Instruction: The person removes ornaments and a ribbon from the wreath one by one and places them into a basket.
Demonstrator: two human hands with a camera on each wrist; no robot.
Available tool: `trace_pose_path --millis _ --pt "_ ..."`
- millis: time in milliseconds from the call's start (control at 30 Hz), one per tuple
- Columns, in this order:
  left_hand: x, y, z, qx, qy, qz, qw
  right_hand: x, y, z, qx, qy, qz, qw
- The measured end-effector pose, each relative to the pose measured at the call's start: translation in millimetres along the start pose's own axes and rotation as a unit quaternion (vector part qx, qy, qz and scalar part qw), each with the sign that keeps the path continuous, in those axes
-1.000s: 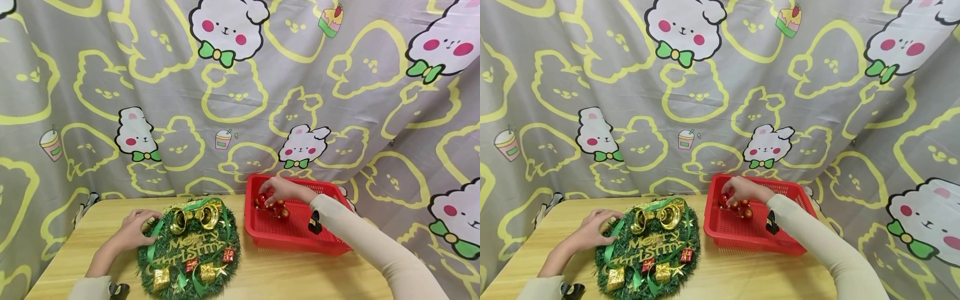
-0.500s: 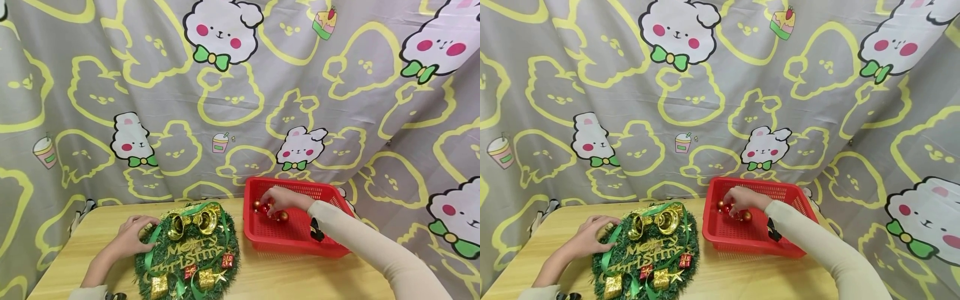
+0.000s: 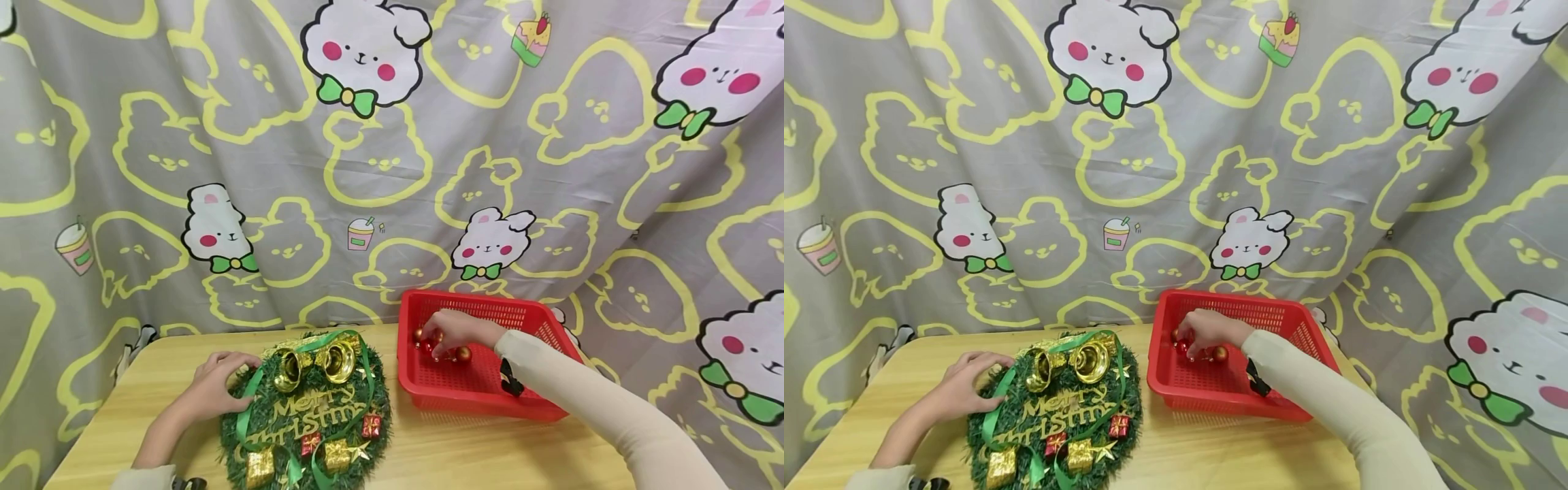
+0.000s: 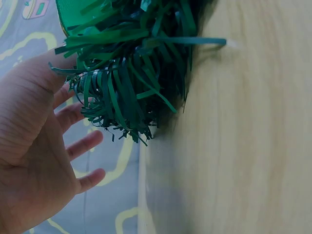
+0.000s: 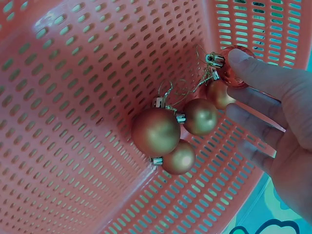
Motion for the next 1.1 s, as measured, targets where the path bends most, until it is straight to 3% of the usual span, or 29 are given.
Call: trace_pose_path --millis 367,767,1100 --pt "0.2 -1.9 1.3 0.002 -0.002 0.003 1.0000 0 6.2 -12 0.024 -0.010 0.014 1.000" --pt "2.5 0.4 0.4 0.001 -0.001 0.002 1.0000 -4 8.9 -16 0.050 0.001 -0.019 0.999" --pt "2.7 -0.7 -0.8 -0.002 0.003 0.005 1.0000 -4 13.1 -21 0.076 0.036 -0.027 0.996"
Point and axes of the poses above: each hand's wrist, its own z-axis away from the middle knuckle, its own y-axis out of the palm, x = y × z, the point moved 3 cm from there along -z, towards the middle knuckle, and after that the axes turned 1 degree about x, right-handed, at the moved point
